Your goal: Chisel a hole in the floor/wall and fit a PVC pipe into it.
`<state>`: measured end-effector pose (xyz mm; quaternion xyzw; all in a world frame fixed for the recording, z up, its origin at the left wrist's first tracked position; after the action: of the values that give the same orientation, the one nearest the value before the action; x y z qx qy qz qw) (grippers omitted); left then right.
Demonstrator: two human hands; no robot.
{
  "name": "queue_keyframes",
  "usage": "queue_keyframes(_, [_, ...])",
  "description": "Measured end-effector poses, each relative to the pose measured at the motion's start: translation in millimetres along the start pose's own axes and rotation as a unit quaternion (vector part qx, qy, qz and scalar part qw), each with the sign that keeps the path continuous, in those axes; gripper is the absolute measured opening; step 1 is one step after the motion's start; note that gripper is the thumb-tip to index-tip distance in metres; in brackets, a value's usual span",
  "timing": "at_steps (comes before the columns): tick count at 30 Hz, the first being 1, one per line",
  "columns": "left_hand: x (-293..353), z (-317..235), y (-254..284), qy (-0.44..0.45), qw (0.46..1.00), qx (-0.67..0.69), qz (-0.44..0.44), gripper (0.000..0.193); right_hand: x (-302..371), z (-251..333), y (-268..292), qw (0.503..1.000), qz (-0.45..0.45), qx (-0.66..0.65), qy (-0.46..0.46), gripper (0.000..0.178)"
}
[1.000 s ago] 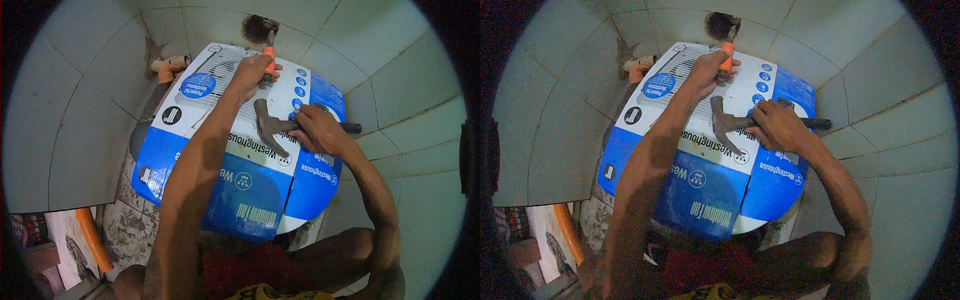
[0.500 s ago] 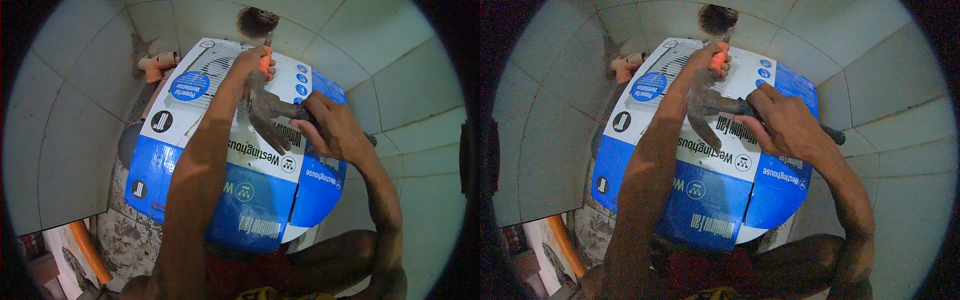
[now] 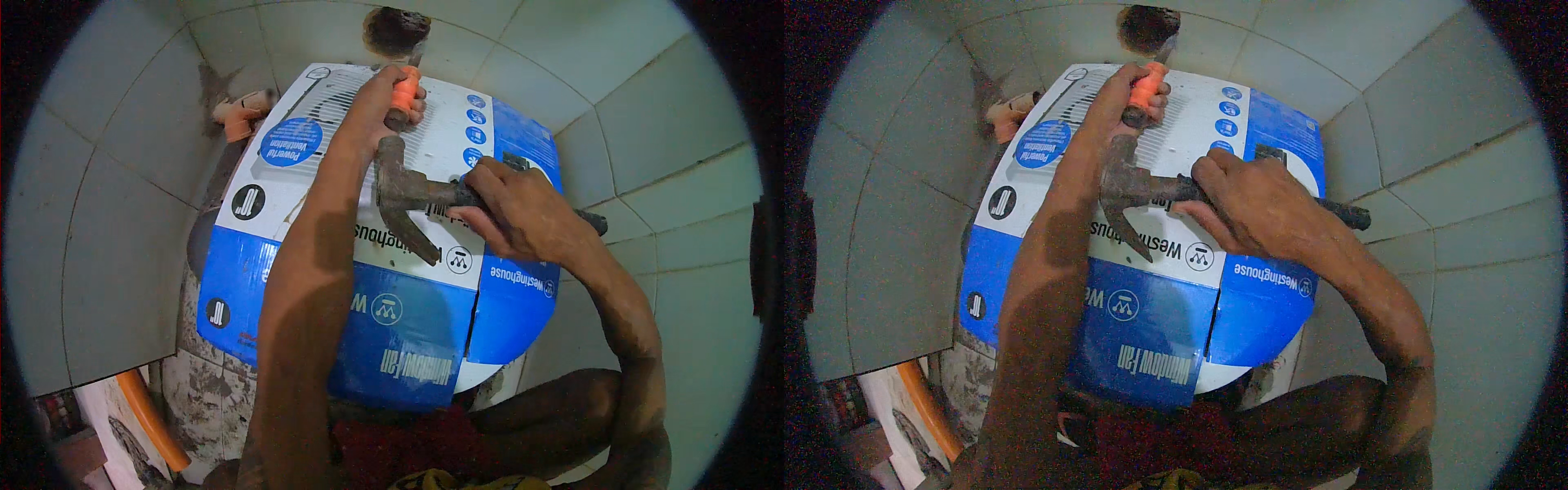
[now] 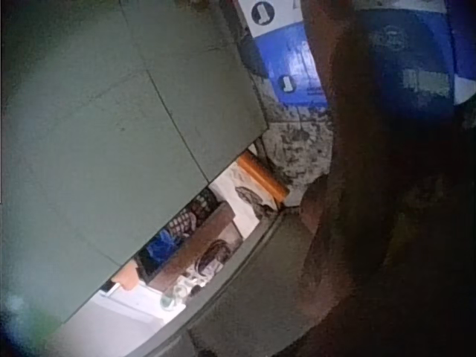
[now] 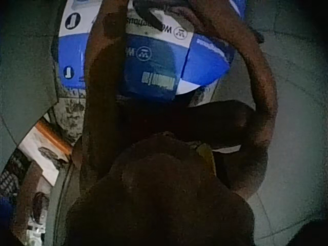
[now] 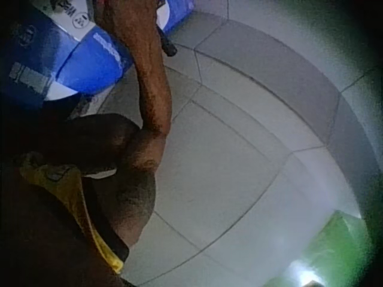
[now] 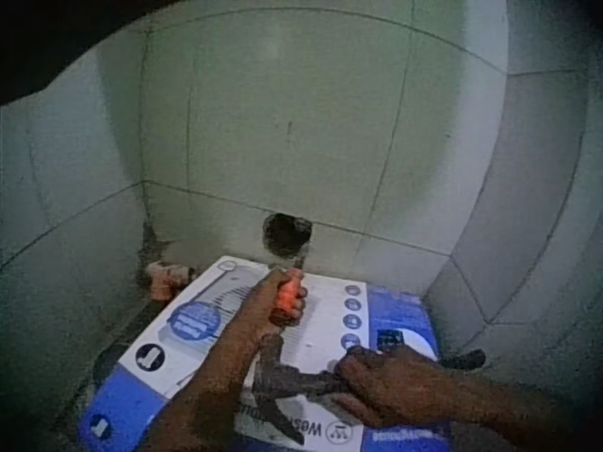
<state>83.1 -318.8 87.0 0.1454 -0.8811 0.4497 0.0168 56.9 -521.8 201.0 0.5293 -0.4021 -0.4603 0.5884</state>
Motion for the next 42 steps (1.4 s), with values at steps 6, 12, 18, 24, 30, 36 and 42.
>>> queue_keyframes(6, [-2,8,-13,0.000,1.000,0.005,0.010,0.020,13,-7,3,0.999,-0.025,0.046,0.015,0.036])
queue_keyframes(12, [3,9,-17,-0.006,0.999,0.003,0.037,0.025,19,-5,6,0.998,-0.033,0.039,0.028,0.035])
queue_keyframes(18, [6,12,-17,0.001,1.000,-0.002,0.028,0.025,21,-2,4,0.997,-0.033,0.056,0.039,0.035])
queue_keyframes(24, [16,14,-17,0.005,1.000,0.019,0.011,0.021,18,5,-1,0.995,-0.040,0.075,0.046,0.035])
queue_keyframes(30, [11,17,-9,0.010,1.000,-0.014,0.017,0.021,15,14,-11,0.991,-0.020,0.125,0.034,0.039])
queue_keyframes(36, [17,23,-17,0.032,0.996,0.059,0.056,0.018,12,21,-11,0.985,-0.024,0.151,0.081,0.043])
queue_keyframes(42, [21,18,-10,0.048,0.992,0.091,0.075,0.016,1,9,-20,0.978,-0.041,0.205,0.007,0.044])
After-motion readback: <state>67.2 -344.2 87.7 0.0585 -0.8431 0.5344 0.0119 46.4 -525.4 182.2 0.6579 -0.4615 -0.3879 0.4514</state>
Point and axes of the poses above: each hand's wrist, its own x-axis away from the middle knuckle, its own y-axis out of the back of the hand, z = x × y, the point moved 6 cm from there along -x, towards the middle knuckle, and after that the axes turned 12 degrees about y, right-handed, at the moved point
